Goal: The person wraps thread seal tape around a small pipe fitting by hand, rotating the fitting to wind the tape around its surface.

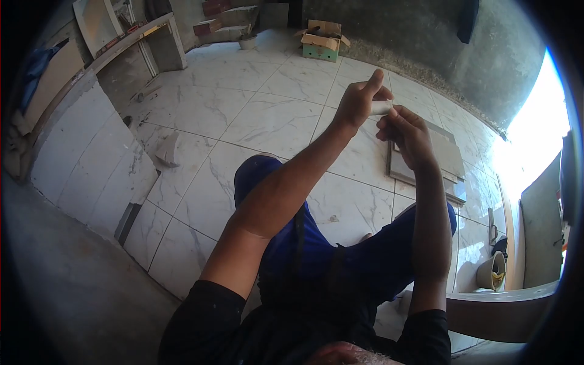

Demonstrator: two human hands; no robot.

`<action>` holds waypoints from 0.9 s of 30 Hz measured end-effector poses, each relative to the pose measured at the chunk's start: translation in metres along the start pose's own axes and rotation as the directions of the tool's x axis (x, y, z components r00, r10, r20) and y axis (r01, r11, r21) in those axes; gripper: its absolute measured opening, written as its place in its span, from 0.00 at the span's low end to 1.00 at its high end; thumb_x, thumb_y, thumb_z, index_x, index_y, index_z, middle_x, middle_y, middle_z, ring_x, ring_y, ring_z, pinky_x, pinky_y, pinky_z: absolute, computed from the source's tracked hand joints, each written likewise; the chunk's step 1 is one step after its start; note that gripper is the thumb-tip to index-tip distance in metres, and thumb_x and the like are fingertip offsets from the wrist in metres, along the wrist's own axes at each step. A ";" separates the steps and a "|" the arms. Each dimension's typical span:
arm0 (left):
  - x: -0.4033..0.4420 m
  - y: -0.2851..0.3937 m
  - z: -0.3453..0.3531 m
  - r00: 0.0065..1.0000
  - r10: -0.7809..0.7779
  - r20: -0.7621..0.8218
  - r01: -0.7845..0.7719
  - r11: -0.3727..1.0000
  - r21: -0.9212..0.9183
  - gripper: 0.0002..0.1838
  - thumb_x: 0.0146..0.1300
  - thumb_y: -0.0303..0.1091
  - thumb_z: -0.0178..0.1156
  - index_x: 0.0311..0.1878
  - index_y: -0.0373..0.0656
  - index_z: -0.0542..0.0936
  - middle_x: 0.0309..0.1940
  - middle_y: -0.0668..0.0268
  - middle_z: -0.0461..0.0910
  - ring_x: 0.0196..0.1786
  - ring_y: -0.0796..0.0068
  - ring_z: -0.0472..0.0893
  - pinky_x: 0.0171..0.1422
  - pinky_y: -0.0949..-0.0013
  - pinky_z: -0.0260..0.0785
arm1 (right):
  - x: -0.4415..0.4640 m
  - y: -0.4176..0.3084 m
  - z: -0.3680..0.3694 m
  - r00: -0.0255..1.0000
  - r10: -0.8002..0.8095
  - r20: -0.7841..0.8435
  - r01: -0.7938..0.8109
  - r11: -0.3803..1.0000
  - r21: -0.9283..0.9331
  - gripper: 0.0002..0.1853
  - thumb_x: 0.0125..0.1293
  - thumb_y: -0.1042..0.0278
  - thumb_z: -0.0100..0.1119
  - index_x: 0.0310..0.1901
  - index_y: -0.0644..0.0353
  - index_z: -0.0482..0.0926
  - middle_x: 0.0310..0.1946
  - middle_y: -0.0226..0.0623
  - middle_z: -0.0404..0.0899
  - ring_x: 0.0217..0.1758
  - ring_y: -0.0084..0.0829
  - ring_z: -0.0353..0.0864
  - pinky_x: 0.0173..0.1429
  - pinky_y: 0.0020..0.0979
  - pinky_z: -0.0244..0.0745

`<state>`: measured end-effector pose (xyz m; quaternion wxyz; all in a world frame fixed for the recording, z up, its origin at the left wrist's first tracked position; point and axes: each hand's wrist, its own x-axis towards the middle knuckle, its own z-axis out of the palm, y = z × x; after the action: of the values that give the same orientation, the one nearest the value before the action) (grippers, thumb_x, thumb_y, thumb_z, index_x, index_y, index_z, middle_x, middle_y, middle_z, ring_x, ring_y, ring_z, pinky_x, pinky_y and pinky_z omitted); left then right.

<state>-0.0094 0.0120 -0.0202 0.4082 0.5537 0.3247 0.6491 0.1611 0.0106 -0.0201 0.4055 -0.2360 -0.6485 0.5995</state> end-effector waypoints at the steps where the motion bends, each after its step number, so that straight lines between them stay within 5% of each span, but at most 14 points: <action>1: 0.000 -0.001 0.000 1.000 0.000 0.000 0.000 1.000 -0.002 0.38 0.69 0.67 0.47 0.35 0.34 0.83 0.31 0.58 0.83 0.39 0.68 0.82 0.51 0.68 0.71 | 0.000 -0.001 0.000 1.000 0.002 -0.005 -0.002 1.000 -0.002 0.17 0.74 0.58 0.54 0.50 0.65 0.76 0.34 0.37 0.83 0.34 0.27 0.84 0.43 0.28 0.78; 17: 0.002 0.000 -0.001 1.000 -0.017 -0.016 0.017 0.999 -0.033 0.38 0.70 0.67 0.46 0.36 0.34 0.83 0.33 0.56 0.83 0.40 0.67 0.82 0.52 0.66 0.71 | -0.006 -0.005 0.004 0.994 -0.014 0.105 0.011 0.999 0.032 0.17 0.73 0.61 0.55 0.55 0.66 0.72 0.37 0.40 0.83 0.36 0.28 0.85 0.44 0.28 0.78; 27: 0.005 -0.004 -0.002 0.993 0.057 -0.108 -0.055 0.998 0.023 0.41 0.69 0.70 0.43 0.37 0.34 0.83 0.31 0.56 0.83 0.37 0.68 0.83 0.50 0.69 0.72 | -0.002 -0.010 -0.010 0.984 -0.061 -0.168 0.051 0.997 -0.060 0.17 0.72 0.61 0.57 0.53 0.66 0.76 0.39 0.39 0.83 0.36 0.27 0.83 0.44 0.27 0.76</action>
<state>-0.0109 0.0182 -0.0214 0.3661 0.5307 0.3373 0.6860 0.1724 0.0132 -0.0115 0.4693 -0.2792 -0.6341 0.5474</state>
